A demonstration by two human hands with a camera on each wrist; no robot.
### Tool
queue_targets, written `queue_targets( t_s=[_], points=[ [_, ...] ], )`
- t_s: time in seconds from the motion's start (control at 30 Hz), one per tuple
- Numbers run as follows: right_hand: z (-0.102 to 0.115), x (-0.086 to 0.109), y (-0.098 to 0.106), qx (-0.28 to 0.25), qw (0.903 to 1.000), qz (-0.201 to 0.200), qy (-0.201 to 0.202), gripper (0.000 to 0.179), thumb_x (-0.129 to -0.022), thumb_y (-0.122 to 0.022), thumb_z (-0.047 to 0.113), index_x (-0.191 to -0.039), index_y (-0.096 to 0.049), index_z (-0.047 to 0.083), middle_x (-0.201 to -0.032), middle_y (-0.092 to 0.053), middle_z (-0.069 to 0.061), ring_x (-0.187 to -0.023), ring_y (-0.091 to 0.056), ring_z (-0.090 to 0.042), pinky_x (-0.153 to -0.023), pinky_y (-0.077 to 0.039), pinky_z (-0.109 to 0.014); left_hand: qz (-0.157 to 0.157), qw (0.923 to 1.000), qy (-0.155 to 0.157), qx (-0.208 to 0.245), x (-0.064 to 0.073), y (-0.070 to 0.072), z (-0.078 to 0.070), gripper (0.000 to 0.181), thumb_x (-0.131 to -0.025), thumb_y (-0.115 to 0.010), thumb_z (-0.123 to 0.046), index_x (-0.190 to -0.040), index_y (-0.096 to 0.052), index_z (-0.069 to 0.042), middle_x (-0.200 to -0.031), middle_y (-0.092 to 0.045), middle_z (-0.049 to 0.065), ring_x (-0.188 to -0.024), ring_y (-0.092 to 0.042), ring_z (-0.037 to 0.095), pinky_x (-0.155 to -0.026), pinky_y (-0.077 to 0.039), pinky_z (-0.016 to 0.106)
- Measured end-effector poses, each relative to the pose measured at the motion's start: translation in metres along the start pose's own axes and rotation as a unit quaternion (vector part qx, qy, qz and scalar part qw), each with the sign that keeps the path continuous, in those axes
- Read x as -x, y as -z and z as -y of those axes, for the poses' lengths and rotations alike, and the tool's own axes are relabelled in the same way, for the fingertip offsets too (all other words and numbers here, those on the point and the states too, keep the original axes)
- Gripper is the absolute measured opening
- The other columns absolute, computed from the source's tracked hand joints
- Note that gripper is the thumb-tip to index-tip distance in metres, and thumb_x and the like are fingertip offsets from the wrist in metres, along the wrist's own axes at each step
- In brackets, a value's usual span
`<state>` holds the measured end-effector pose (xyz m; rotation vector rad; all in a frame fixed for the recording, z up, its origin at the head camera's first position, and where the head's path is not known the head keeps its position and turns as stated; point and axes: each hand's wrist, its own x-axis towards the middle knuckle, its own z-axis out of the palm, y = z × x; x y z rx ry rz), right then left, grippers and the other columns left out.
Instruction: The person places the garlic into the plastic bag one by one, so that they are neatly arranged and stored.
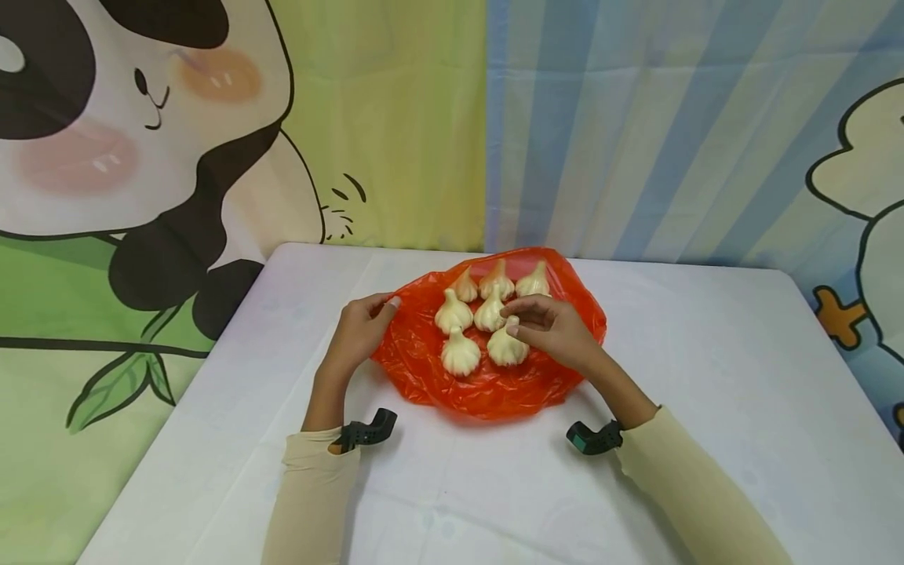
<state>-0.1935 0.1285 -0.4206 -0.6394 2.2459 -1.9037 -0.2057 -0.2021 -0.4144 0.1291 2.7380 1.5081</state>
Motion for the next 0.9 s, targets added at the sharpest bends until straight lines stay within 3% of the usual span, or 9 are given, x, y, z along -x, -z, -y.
queue_targets(
  t_s=[0.23, 0.53, 0.77, 0.9],
  points=[
    [0.002, 0.005, 0.005, -0.005, 0.9992, -0.018, 0.036, 0.037, -0.09, -0.069, 0.005, -0.125, -0.06, -0.004, -0.127, -0.057, -0.024, -0.121, -0.055, -0.036, -0.092, -0.048, -0.03, 0.004, 1.0, 0.003, 0.001, 0.001, 0.0, -0.001, 0.047, -0.1, -0.051, -0.04, -0.131, -0.061, -0.007, -0.117, -0.065, 0.008, -0.1, -0.059, 0.023, -0.086, -0.051, 0.042],
    [0.002, 0.016, 0.009, -0.002, 0.9972, -0.043, 0.061, 0.03, -0.093, -0.06, -0.005, -0.123, -0.059, -0.007, -0.124, -0.058, -0.025, -0.115, -0.055, -0.044, -0.088, -0.051, -0.031, -0.007, 0.9999, 0.008, -0.013, 0.0, 0.001, 0.0, 0.05, -0.1, -0.051, -0.044, -0.136, -0.057, -0.01, -0.119, -0.061, 0.009, -0.101, -0.057, 0.025, -0.082, -0.052, 0.042],
    [0.011, 0.031, 0.027, 0.047, 0.9857, -0.102, 0.126, 0.025, -0.098, -0.051, -0.004, -0.121, -0.06, -0.007, -0.119, -0.061, -0.024, -0.114, -0.058, -0.025, -0.095, -0.046, -0.025, -0.041, 0.9982, 0.001, -0.043, 0.002, 0.003, 0.001, 0.075, -0.097, -0.047, -0.055, -0.155, -0.025, -0.014, -0.146, -0.041, 0.011, -0.127, -0.043, 0.03, -0.098, -0.043, 0.052],
    [0.017, 0.044, 0.05, 0.099, 0.9709, -0.165, 0.143, 0.024, -0.098, -0.052, -0.001, -0.12, -0.061, -0.006, -0.119, -0.063, -0.021, -0.113, -0.06, -0.017, -0.093, -0.046, -0.023, -0.052, 0.9969, -0.016, -0.057, 0.002, 0.004, 0.001, 0.077, -0.096, -0.044, -0.059, -0.155, -0.024, -0.013, -0.155, -0.026, 0.012, -0.139, -0.029, 0.034, -0.107, -0.03, 0.058]
  ],
)
